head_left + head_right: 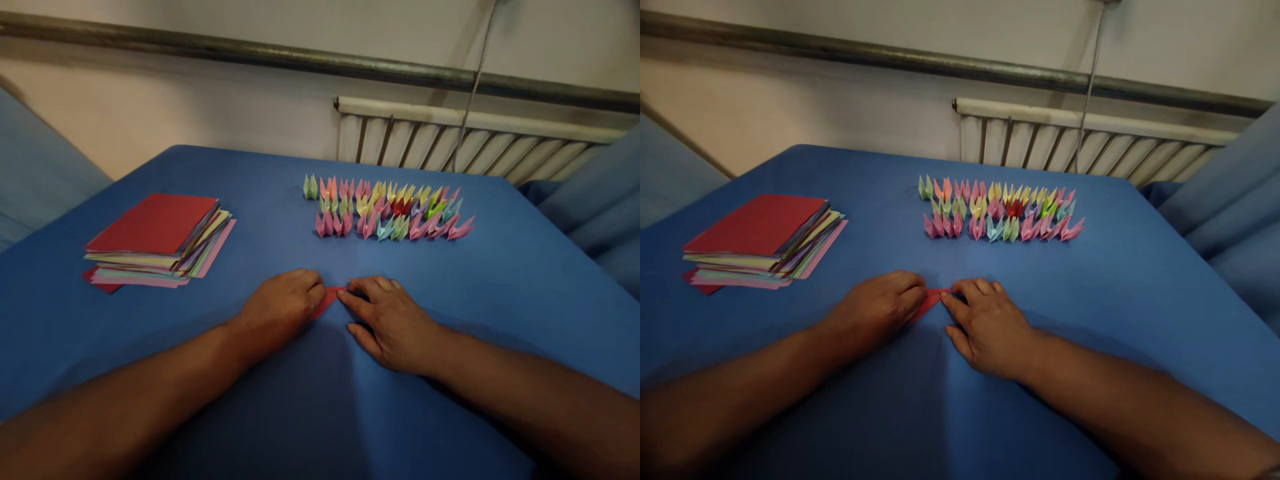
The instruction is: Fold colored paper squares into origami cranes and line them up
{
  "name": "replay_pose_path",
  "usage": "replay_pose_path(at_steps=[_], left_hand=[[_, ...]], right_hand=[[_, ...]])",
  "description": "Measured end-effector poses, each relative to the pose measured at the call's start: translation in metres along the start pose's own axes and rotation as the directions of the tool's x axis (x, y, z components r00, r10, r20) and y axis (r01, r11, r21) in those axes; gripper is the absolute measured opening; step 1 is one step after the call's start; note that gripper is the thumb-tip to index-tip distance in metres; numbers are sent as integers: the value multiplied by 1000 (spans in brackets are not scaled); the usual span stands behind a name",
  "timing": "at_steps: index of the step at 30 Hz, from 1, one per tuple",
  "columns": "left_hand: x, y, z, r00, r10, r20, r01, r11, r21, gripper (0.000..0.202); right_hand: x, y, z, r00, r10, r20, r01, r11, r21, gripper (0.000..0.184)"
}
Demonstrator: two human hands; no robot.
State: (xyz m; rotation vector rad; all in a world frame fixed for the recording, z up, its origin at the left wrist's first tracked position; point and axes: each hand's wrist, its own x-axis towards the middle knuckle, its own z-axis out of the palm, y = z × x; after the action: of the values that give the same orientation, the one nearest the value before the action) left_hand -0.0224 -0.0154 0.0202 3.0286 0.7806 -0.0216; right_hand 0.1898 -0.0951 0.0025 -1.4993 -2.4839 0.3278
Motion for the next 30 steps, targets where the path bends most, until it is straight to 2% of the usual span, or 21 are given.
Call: replay_pose_path(at_steps=[9, 14, 17, 19, 24, 30], left_hand=[[-1, -2, 0, 999, 29, 34, -30, 1000, 6, 21], [-3, -2, -2, 999, 35, 33, -35, 999, -12, 21], [-6, -1, 1, 998, 59, -16, -59, 998, -11, 21], [-7, 1, 1, 996, 83, -31, -82, 996, 16, 22], [-11, 7, 0, 997, 67, 23, -69, 994, 80, 24], [-17, 9, 5, 995, 84, -45, -79, 992, 102, 26]], right_hand=[[0, -2, -3, 1000, 0, 15, 0, 1000, -12, 48], [-1, -4, -1, 999, 20, -28, -20, 1000, 5, 43], [0, -2, 5, 995, 41, -87, -41, 999, -4, 56], [3, -2, 7, 997, 25, -77, -28, 999, -34, 65], [5, -5, 4, 999, 16, 39, -13, 996, -91, 66], [0, -6, 5, 990, 140, -6, -139, 976, -170, 75]])
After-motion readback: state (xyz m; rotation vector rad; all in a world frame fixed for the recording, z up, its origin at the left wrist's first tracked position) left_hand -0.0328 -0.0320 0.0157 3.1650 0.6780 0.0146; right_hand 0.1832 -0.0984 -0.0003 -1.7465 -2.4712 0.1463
